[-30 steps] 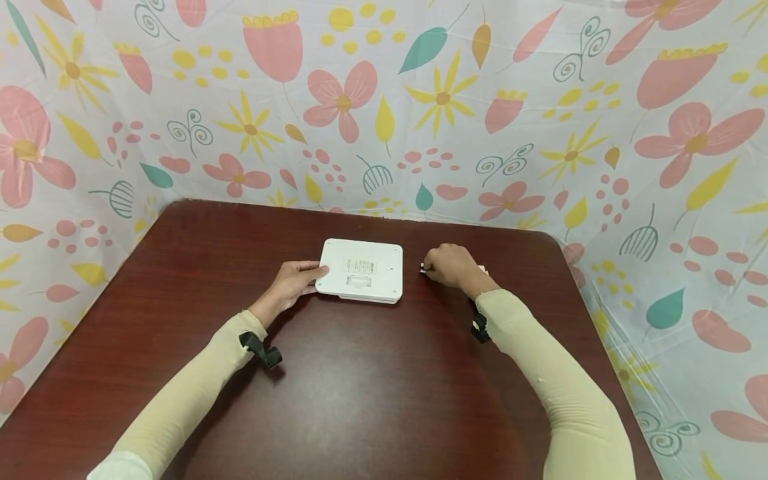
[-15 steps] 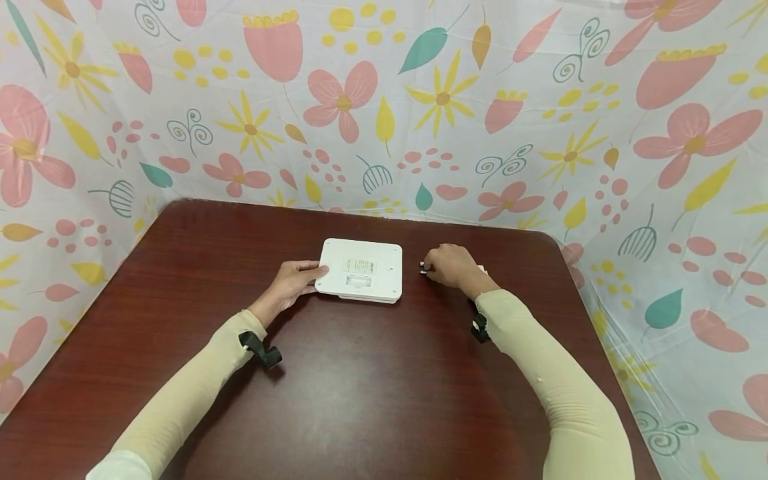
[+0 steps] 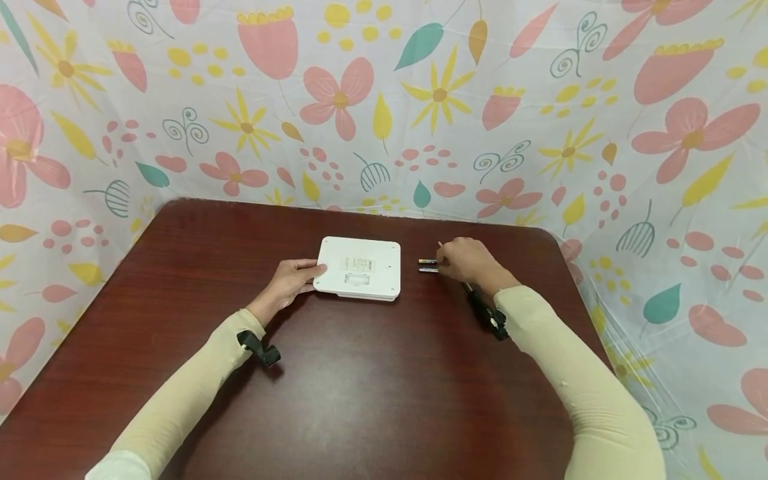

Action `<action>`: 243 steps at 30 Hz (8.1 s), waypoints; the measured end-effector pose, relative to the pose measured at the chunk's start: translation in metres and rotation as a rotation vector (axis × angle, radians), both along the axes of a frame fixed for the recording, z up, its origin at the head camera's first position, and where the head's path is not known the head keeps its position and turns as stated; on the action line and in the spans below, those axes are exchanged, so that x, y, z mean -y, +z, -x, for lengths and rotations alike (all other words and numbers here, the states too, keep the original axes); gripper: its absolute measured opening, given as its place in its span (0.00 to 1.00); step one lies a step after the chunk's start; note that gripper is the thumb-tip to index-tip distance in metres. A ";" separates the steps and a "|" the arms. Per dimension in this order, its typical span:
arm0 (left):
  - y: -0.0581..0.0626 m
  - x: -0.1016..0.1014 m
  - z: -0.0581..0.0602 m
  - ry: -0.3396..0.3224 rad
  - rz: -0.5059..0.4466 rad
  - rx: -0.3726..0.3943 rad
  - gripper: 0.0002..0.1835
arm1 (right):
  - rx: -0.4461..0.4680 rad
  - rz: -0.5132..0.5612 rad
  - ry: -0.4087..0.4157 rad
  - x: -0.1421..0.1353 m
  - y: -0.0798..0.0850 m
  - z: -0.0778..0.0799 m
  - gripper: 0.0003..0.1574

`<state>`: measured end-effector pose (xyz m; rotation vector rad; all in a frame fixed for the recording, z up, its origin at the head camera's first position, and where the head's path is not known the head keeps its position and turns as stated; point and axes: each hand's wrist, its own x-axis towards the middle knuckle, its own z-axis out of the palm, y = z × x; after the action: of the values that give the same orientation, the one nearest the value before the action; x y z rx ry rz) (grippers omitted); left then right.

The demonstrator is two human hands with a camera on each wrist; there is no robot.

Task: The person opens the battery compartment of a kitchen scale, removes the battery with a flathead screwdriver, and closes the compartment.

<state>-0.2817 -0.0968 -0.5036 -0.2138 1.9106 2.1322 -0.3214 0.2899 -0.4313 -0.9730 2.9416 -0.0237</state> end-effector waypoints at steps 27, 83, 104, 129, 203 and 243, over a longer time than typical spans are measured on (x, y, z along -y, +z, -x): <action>0.000 -0.001 0.001 -0.003 0.002 0.014 0.22 | 0.064 0.138 -0.421 -0.079 -0.007 -0.010 0.21; -0.003 0.000 -0.002 0.003 0.026 -0.007 0.21 | -0.056 0.634 -0.683 -0.066 -0.027 -0.039 0.17; 0.000 -0.002 -0.003 0.002 0.039 0.008 0.21 | 0.409 0.989 -0.648 0.008 0.034 -0.058 0.30; -0.004 -0.004 -0.002 -0.006 0.030 0.013 0.21 | -0.088 0.657 -0.238 0.121 0.007 -0.076 0.08; 0.001 -0.001 -0.002 0.002 0.010 0.014 0.21 | -0.348 0.302 0.122 0.151 -0.043 -0.075 0.11; -0.002 -0.002 -0.001 0.009 0.001 0.023 0.22 | 0.529 0.739 -0.586 0.075 -0.038 -0.056 0.33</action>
<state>-0.2807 -0.0943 -0.5055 -0.2470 1.9020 2.1251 -0.2658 0.2150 -0.4689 -0.0285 2.5732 -1.2256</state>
